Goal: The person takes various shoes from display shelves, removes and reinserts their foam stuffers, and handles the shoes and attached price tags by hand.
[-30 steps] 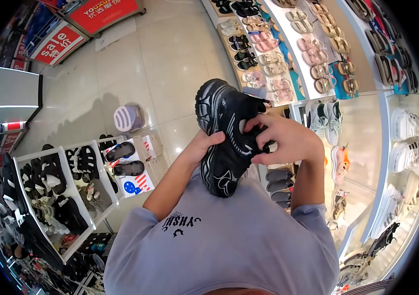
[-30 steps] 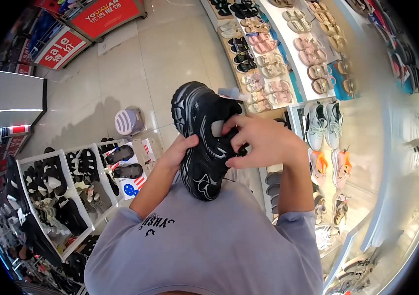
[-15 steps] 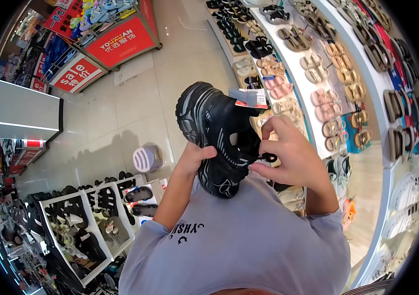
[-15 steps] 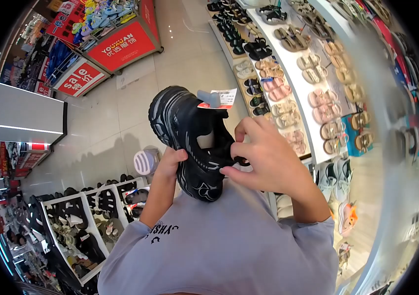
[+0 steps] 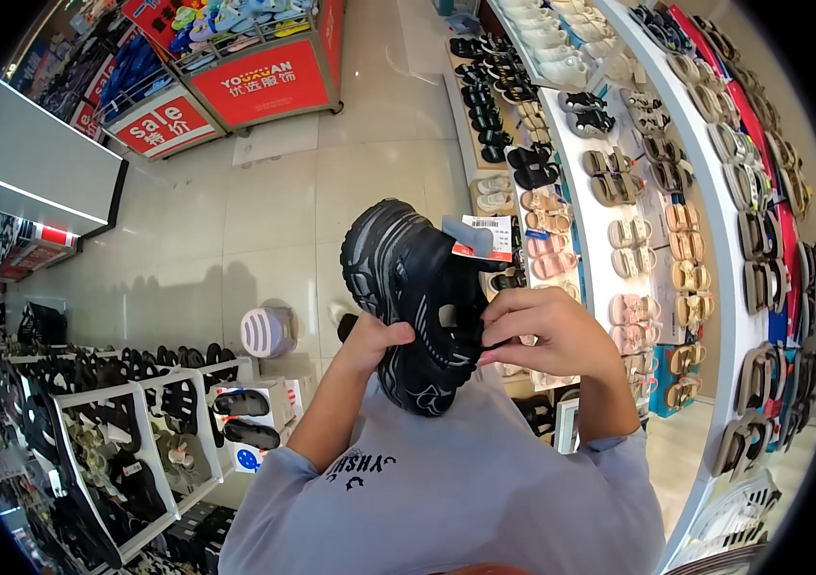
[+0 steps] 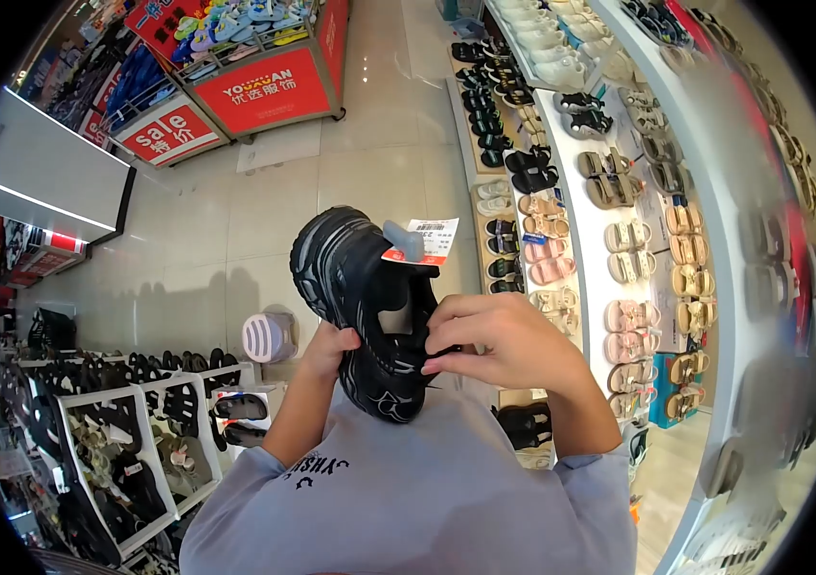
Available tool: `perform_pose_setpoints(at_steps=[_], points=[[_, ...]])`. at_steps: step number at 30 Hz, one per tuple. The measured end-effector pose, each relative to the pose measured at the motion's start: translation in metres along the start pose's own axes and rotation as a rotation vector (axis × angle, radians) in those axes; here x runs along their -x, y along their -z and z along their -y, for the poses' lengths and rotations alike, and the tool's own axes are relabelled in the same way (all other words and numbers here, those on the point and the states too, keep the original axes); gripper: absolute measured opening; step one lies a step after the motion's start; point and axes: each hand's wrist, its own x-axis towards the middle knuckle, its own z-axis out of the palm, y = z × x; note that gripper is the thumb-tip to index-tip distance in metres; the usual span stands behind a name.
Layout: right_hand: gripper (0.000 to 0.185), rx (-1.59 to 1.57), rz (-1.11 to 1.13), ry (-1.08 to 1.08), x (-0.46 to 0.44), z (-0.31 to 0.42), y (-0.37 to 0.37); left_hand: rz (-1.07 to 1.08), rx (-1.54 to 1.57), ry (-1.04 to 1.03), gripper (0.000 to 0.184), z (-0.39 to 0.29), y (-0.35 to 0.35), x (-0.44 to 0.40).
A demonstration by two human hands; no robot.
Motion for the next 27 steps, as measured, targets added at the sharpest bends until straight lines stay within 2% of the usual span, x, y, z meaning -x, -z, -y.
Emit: perform_pose_setpoints(at_steps=[2,9,12,13,14,16,18,22,27], points=[[0.015,-0.051,-0.085,0.047,-0.017,-0.017,0.0,-0.008,-0.036,0.009,0.074,-0.015,0.01,-0.019],[0.013,-0.27,-0.095,-0.079,-0.099,-0.02,-0.006,0.12,-0.083,0.064,0.077,-0.097,0.068,-0.075],[0.011,-0.154,-0.085,-0.045,-0.158,-0.016,-0.02,0.053,-0.088,0.022,0.08,-0.141,0.109,-0.079],[0.011,-0.28,-0.046,-0.181,-0.175,-0.013,-0.027,0.014,-0.077,0.017,0.08,-0.152,0.129,-0.079],[0.011,-0.269,0.008,-0.229,-0.196,-0.015,-0.033,-0.005,-0.107,0.006,0.08,-0.163,0.149,-0.078],[0.012,0.069,0.009,-0.05,-0.239,-0.027,-0.048,-0.038,-0.194,-0.009,0.08,-0.183,0.185,-0.079],[0.013,0.183,0.002,-0.034,-0.277,-0.028,-0.059,-0.101,-0.163,-0.004,0.08,-0.205,0.211,-0.082],[0.015,0.068,0.142,-0.002,-0.34,-0.039,-0.061,-0.078,-0.103,0.003,0.081,-0.242,0.249,-0.091],[0.018,-0.061,0.348,-0.134,-0.371,-0.049,-0.042,-0.013,-0.16,0.098,0.084,-0.264,0.277,-0.126]])
